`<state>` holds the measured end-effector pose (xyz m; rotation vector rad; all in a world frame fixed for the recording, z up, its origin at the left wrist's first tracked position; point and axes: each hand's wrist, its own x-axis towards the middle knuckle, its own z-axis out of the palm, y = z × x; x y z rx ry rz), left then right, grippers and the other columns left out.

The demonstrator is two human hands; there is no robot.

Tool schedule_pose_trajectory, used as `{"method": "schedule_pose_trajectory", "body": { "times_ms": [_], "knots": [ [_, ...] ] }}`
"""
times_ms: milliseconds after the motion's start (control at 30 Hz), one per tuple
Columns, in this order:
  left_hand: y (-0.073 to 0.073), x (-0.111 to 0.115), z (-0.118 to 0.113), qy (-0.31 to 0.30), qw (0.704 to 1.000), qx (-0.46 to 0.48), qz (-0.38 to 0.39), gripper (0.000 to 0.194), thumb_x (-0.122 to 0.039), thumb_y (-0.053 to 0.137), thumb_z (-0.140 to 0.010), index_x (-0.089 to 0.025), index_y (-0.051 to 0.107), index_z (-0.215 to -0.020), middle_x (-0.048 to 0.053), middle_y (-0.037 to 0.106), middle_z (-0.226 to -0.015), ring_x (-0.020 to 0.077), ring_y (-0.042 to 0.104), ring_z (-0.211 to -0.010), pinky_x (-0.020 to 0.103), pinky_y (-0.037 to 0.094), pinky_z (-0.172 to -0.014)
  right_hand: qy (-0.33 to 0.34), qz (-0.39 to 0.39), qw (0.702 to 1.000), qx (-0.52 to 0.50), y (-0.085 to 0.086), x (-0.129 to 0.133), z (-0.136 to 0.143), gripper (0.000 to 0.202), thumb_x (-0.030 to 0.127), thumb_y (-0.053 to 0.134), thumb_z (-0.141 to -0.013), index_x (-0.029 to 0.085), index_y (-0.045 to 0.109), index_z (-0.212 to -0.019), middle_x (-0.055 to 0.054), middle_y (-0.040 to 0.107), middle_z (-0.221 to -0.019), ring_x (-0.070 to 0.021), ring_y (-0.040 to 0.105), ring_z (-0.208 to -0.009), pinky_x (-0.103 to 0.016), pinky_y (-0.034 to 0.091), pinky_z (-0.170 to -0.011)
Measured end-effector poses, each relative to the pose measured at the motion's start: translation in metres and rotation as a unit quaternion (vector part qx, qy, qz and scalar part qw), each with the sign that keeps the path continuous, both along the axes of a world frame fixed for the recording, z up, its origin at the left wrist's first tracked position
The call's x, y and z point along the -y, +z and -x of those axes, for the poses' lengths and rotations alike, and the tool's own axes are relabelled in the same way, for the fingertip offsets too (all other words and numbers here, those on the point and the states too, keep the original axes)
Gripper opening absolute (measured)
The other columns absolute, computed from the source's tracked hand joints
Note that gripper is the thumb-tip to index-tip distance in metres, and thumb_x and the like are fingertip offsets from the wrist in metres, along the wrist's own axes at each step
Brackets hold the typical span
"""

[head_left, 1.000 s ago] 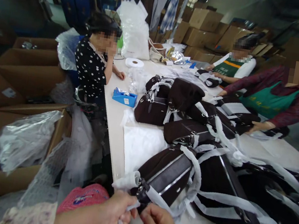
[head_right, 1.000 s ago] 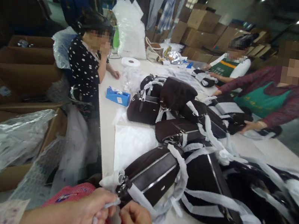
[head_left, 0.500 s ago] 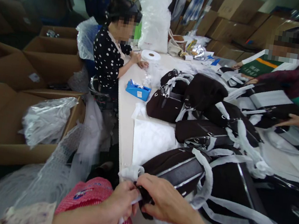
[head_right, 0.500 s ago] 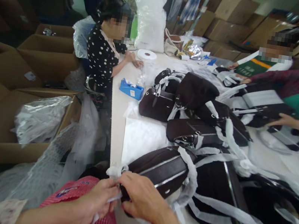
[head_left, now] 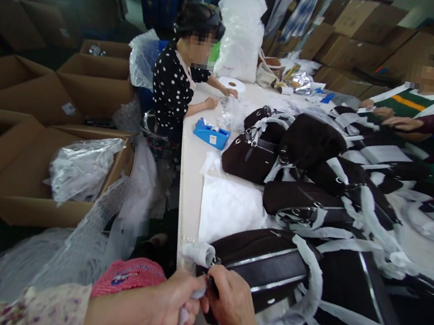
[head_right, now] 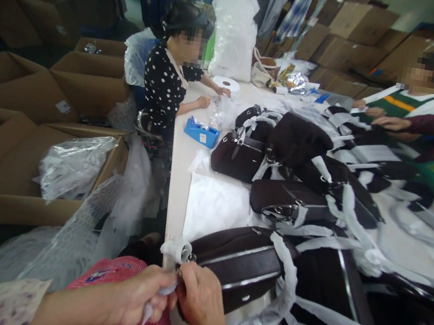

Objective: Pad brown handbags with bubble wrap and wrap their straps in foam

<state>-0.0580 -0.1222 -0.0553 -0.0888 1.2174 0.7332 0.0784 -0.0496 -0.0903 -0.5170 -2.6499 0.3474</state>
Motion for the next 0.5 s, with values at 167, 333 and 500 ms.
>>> {"method": "schedule_pose_trajectory", "body": {
  "times_ms": [167, 333, 500],
  "knots": [
    [0.003, 0.000, 0.002, -0.071, 0.996, 0.033, 0.050, 0.040, -0.029, 0.040, -0.099, -0.015, 0.049, -0.062, -0.003, 0.047, -0.048, 0.0017, 0.020, -0.031, 0.017, 0.018, -0.037, -0.008, -0.023, 0.999, -0.033, -0.003, 0.007, -0.005, 0.015, 0.009, 0.044, -0.086, 0.022, 0.049, -0.091, 0.000, 0.063, -0.068, -0.0164, 0.057, -0.057, -0.027, 0.039, -0.057],
    [-0.004, 0.003, 0.002, -0.099, 0.986, -0.123, -0.045, 0.033, -0.020, 0.050, -0.092, -0.017, 0.052, -0.059, -0.001, 0.052, -0.042, 0.0073, 0.031, -0.029, 0.023, 0.015, -0.036, -0.017, -0.002, 1.000, -0.021, -0.007, 0.008, -0.009, 0.015, 0.010, 0.046, -0.085, 0.023, 0.049, -0.091, 0.001, 0.062, -0.068, -0.0172, 0.059, -0.057, -0.028, 0.040, -0.057],
    [-0.007, 0.002, 0.003, -0.112, 0.978, -0.167, -0.058, 0.030, -0.013, 0.053, -0.084, -0.018, 0.051, -0.054, -0.002, 0.051, -0.038, 0.0075, 0.032, -0.029, 0.023, 0.016, -0.037, 0.001, 0.083, 0.996, 0.043, -0.008, 0.001, -0.010, 0.025, 0.006, 0.048, -0.073, 0.023, 0.049, -0.092, 0.000, 0.063, -0.074, -0.0185, 0.062, -0.064, -0.029, 0.042, -0.060]
  ]
}}
